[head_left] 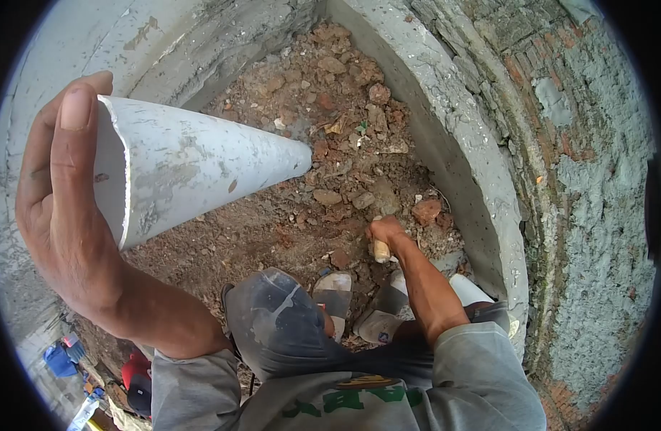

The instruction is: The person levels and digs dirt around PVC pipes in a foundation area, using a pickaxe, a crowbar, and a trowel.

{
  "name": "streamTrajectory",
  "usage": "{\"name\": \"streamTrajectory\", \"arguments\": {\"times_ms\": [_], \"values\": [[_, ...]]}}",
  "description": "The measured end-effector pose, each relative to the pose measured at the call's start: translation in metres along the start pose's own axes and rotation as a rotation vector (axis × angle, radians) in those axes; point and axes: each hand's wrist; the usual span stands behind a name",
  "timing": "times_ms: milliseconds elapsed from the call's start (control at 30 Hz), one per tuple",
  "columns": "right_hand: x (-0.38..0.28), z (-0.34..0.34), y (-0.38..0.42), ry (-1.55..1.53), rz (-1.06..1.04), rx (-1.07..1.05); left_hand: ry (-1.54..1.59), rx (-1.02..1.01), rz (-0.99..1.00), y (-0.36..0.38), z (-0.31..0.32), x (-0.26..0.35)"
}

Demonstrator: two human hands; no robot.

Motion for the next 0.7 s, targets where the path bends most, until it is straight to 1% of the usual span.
{"name": "streamTrajectory", "arguments": {"times_ms": [33, 67, 133, 167, 200, 233, 267, 333, 367, 433, 467, 500, 533, 567, 600, 633, 667, 700], "values": [[-0.002, 0.004, -0.002, 0.001, 0.026, 0.043, -0.04, -0.016, 0.113, -0.001, 0.002, -0.002], [0.004, 0.003, -0.008, -0.003, 0.019, 0.044, 0.07, -0.021, -0.059, 0.001, 0.001, 0.004], [0.024, 0.005, -0.03, -0.184, -0.055, -0.026, 0.208, 0.059, -0.292, -0.007, 0.0, 0.017], [0.036, 0.016, -0.041, -0.191, -0.077, -0.01, 0.375, 0.14, -0.626, -0.017, -0.001, 0.04], [0.047, 0.028, -0.054, -0.276, -0.153, -0.001, 0.388, 0.156, -0.623, -0.017, -0.001, 0.039], [0.035, 0.031, -0.051, -0.352, -0.229, 0.001, 0.395, 0.174, -0.626, -0.016, 0.002, 0.036], [0.03, 0.033, -0.048, -0.342, -0.242, 0.001, 0.413, 0.17, -0.629, -0.015, 0.001, 0.036], [0.03, 0.047, 0.013, -0.788, -0.229, -0.101, 0.433, 0.15, -0.649, -0.015, -0.002, 0.037], [0.034, 0.045, 0.023, -0.78, -0.203, -0.096, 0.465, 0.15, -0.65, -0.015, -0.001, 0.037], [0.02, 0.022, 0.036, -0.835, -0.327, -0.21, 0.505, 0.169, -0.637, -0.014, 0.002, 0.034], [0.005, 0.011, 0.053, -0.831, -0.326, -0.203, 0.41, 0.168, -0.623, -0.014, 0.003, 0.032], [-0.008, 0.004, 0.079, -0.675, -0.398, -0.168, 0.313, 0.154, -0.614, -0.011, 0.003, 0.031], [-0.016, 0.001, 0.105, -0.519, -0.458, -0.137, 0.32, 0.137, -0.625, -0.009, 0.003, 0.029], [-0.023, -0.003, 0.124, -0.463, -0.547, -0.042, 0.376, 0.111, -0.618, -0.01, 0.001, 0.027], [-0.033, -0.01, 0.133, -0.413, -0.563, 0.032, 0.43, 0.091, -0.611, -0.01, 0.0, 0.025], [-0.034, -0.013, 0.14, -0.374, -0.568, 0.107, 0.436, 0.08, -0.618, -0.008, 0.001, 0.027], [-0.026, -0.015, 0.133, -0.38, -0.569, 0.112, 0.378, 0.113, -0.637, -0.009, 0.003, 0.03], [-0.013, -0.018, 0.117, -0.223, -0.429, 0.132, 0.319, 0.15, -0.652, -0.012, 0.003, 0.031]]}}
Point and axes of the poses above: each hand's wrist, its own y-axis away from the middle knuckle, its own z-axis out of the palm, x = y × z, and after that the axes turned 11 degrees about -x, right-handed
